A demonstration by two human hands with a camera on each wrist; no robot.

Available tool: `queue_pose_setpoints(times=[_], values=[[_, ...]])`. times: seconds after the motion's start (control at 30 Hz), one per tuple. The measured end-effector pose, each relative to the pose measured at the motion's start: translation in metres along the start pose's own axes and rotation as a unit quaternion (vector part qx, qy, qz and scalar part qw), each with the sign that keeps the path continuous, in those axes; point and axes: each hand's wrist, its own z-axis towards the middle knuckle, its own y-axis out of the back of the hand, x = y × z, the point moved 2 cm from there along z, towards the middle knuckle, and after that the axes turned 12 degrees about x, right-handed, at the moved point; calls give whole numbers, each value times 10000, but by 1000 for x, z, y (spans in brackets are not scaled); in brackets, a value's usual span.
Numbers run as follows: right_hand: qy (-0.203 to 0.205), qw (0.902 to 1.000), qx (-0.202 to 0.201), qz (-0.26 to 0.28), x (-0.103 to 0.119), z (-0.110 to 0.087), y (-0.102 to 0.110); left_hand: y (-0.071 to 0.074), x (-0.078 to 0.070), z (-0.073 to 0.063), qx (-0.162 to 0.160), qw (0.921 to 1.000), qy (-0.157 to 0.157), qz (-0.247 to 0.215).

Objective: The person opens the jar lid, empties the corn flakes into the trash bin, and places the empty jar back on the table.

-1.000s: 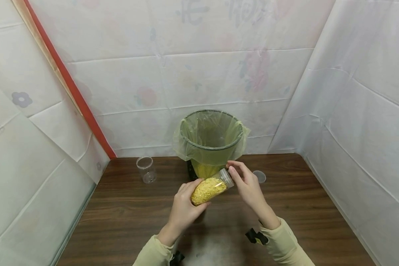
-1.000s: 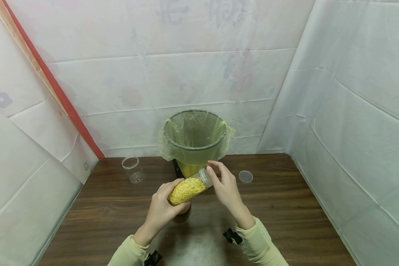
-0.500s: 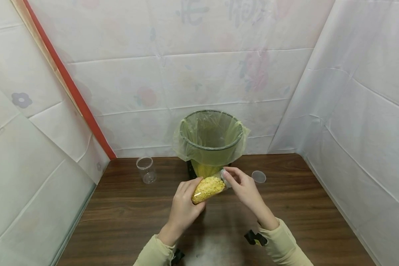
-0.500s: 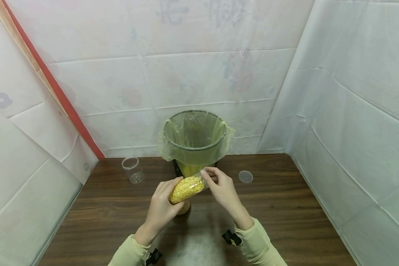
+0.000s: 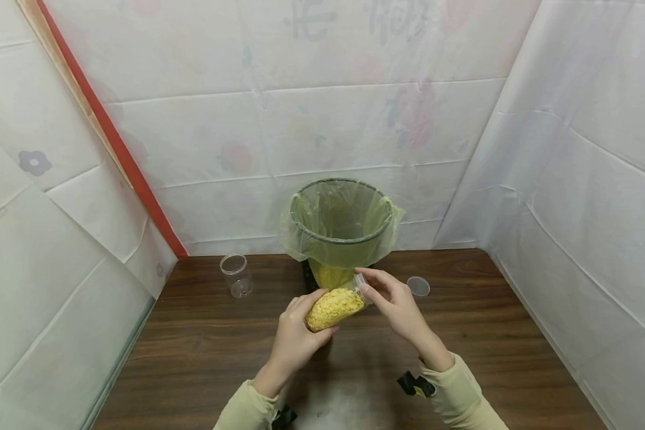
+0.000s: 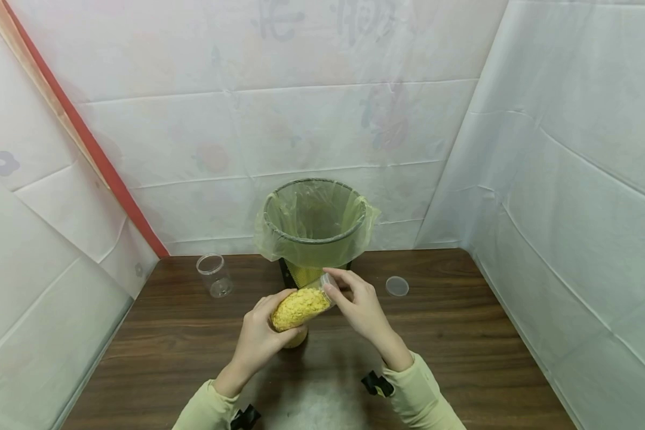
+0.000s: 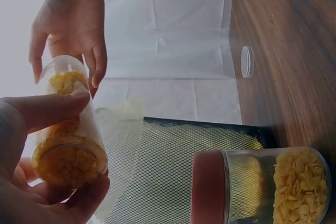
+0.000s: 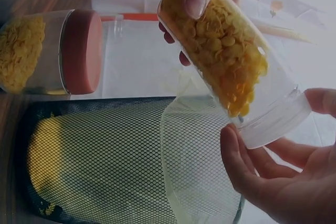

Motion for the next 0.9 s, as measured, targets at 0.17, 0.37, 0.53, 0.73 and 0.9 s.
queue_pose_setpoints(times=[0.17,0.37,0.53,0.73,0.9], values=[[198,9997,123,-22,18,-3,2,0,-1,0,103,9995,188,-221],[502,9984,244,82,18,-4,3,0,-1,0,173,9991,235,-293],[690,9971,303,47,19,-4,4,0,0,0,204,9991,230,-296],[877,9955,362,26,19,-4,5,-1,2,0,228,9987,269,-359],[1063,9933,452,32,18,-4,5,-1,3,-1,267,9980,354,-448]])
